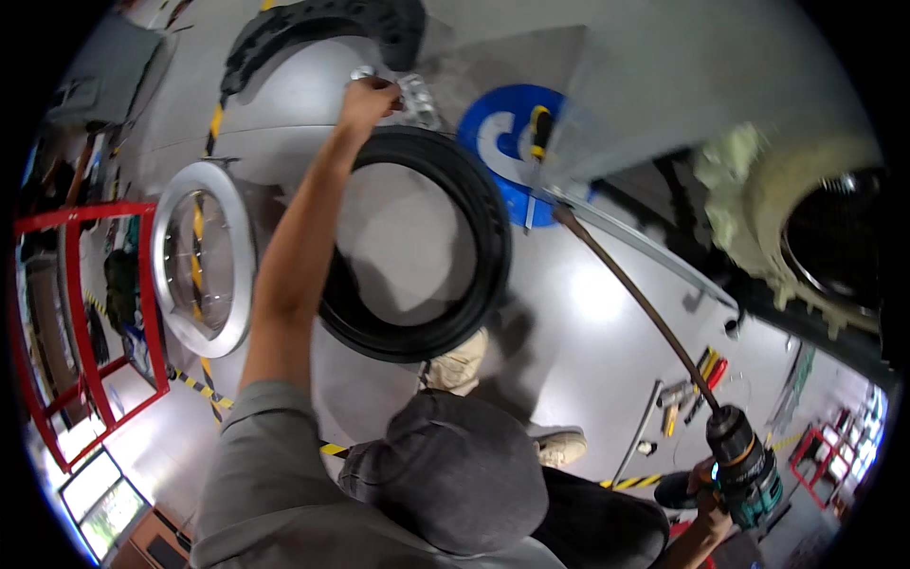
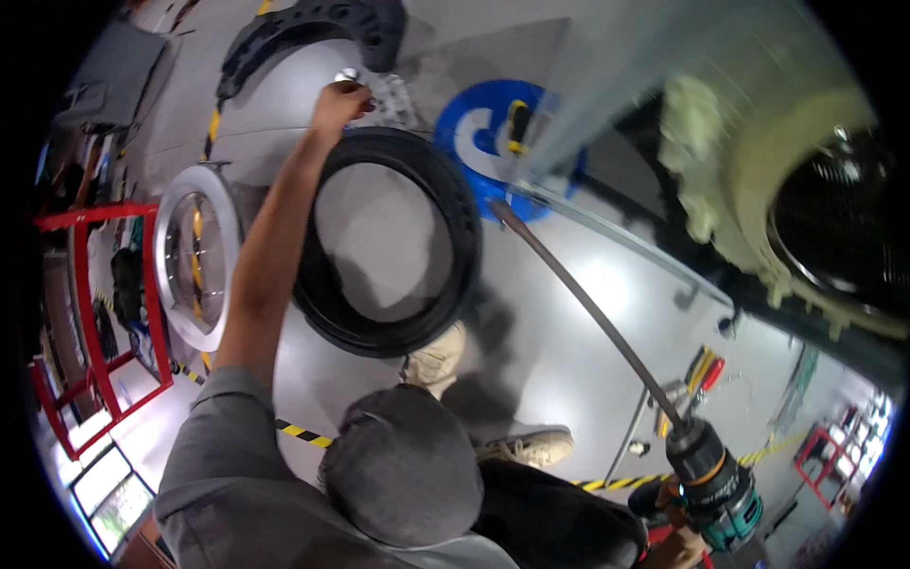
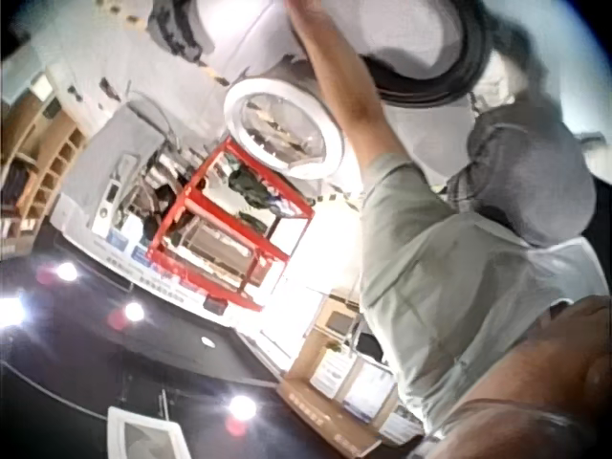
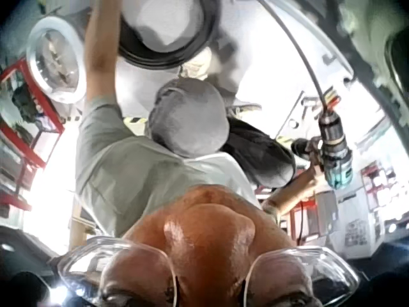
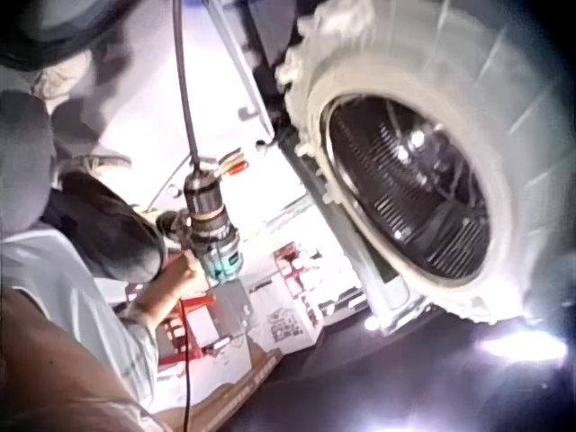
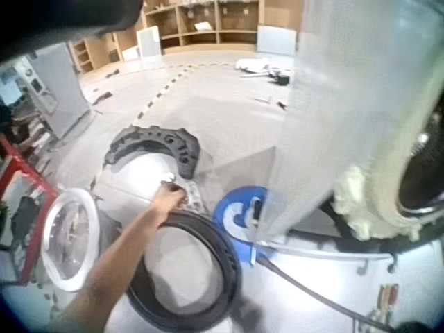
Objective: The person uses a drill with a long bit to drive screws into the outer casing and internal assembly of a washing machine. The person picks up screws from a pile, aligns them with pre-drilled holes on the plastic and metal components, and secures them one by one while holding parts in place.
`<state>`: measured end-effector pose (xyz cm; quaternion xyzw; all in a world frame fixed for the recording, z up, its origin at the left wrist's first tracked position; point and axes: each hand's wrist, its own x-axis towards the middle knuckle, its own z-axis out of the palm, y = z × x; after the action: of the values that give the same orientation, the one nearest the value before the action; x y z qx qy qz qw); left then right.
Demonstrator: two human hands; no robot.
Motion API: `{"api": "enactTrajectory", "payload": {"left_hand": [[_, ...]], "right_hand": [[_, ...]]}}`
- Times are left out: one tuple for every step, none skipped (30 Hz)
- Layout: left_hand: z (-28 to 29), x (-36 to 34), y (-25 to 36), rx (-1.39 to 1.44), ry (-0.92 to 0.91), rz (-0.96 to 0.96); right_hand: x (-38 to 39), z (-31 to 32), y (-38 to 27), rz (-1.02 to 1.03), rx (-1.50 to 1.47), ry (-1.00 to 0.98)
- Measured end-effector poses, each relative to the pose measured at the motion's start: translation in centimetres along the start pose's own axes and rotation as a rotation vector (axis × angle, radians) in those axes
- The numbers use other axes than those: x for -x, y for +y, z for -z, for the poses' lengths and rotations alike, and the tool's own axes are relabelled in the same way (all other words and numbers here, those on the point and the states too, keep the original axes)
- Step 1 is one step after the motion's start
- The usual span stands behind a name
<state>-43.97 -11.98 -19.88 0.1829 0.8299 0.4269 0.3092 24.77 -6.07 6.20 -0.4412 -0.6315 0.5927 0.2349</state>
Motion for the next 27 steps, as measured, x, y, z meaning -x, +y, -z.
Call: {"api": "enactTrajectory", "payload": {"left_hand": [[-1.9, 2.1, 0.7, 0.302, -0.069, 0.016], [-3.8, 5.3, 2.0, 0.519, -0.231, -0.001], [-4.4, 8.6, 3.2, 0.748, -0.372, -0.021], [-5.6, 11.8, 4.7, 0.844, -0.454, 0.015], [-7.1, 15.1, 6.3, 0.941, -0.523, 0.052], [-9.0, 18.1, 8.2, 1.009, -0.554, 0.088], [-11.2, 20.3, 9.8, 1.084, -0.587, 0.12], [-13.3, 22.1, 10.9, 1.179, -0.62, 0.105], [-15.0, 23.6, 11.7, 1.273, -0.651, 0.094], [-16.3, 25.0, 12.8, 1.357, -0.648, 0.153], [-17.1, 26.0, 13.7, 1.442, -0.651, 0.209], [-17.7, 26.5, 13.9, 1.505, -0.678, 0.219], [-18.2, 26.8, 14.3, 1.572, -0.716, 0.22], [-18.5, 26.9, 14.8, 1.638, -0.763, 0.217], [-18.7, 27.1, 15.2, 1.677, -0.743, 0.236], [-18.6, 27.3, 15.8, 1.718, -0.725, 0.256], [-18.6, 27.5, 16.4, 1.75, -0.719, 0.267], [-18.8, 27.6, 16.5, 1.772, -0.733, 0.28], [-19.2, 27.8, 16.9, 1.798, -0.745, 0.282], [-19.1, 28.1, 17.0, 1.832, -0.745, 0.286], [-19.1, 28.0, 17.0, 1.867, -0.746, 0.293], [-19.4, 27.7, 16.8, 1.87, -0.787, 0.264], [-19.3, 27.6, 16.7, 1.879, -0.778, 0.254], [-19.2, 27.4, 16.8, 1.888, -0.768, 0.247], [-19.1, 27.2, 16.7, 1.888, -0.76, 0.242], [-19.6, 26.8, 16.4, 1.904, -0.763, 0.21], [-19.8, 26.7, 16.4, 1.908, -0.797, 0.186]], "right_hand": [[0.6, 0.0, -0.2, 0.007, 0.008, 0.001], [1.0, 0.1, -0.1, 0.013, 0.008, -0.004], [1.1, -0.1, -0.6, 0.023, 0.015, -0.02], [1.2, 0.0, -0.5, 0.034, 0.007, -0.041], [1.5, 0.5, -0.3, 0.042, -0.006, -0.067], [1.9, 1.2, -0.2, 0.051, -0.011, -0.089], [2.8, 3.1, 0.1, 0.021, -0.016, -0.133], [3.7, 4.0, -0.1, 0.033, -0.015, -0.092], [4.6, 4.3, -0.3, 0.031, -0.024, -0.038], [5.4, 4.5, -0.5, 0.028, -0.031, 0.013], [6.0, 4.1, -1.1, 0.027, -0.038, 0.063], [6.5, 3.8, -1.6, 0.007, -0.002, 0.081], [6.6, 3.2, -2.6, -0.002, 0.038, 0.108], [6.8, 3.3, -3.4, -0.063, 0.072, 0.075], [7.2, 3.0, -3.8, -0.093, 0.129, 0.134], [7.6, 3.6, -3.6, -0.082, 0.13, 0.142], [7.6, 3.2, -3.7, -0.061, 0.124, 0.158], [8.0, 2.6, -4.1, -0.054, 0.098, 0.202], [7.8, 1.3, -4.7, -0.034, 0.075, 0.238], [8.2, 2.0, -4.7, -0.049, 0.062, 0.225], [8.6, 2.6, -4.8, -0.066, 0.049, 0.213], [8.3, 1.9, -4.9, -0.035, 0.027, 0.205], [8.3, 1.4, -4.8, -0.036, 0.025, 0.232], [8.0, 1.2, -4.8, -0.026, 0.024, 0.213], [7.8, 1.0, -4.7, -0.019, 0.015, 0.199], [7.6, 1.0, -4.7, -0.017, 0.025, 0.187], [7.5, 1.1, -4.8, -0.016, 0.034, 0.176]]}}
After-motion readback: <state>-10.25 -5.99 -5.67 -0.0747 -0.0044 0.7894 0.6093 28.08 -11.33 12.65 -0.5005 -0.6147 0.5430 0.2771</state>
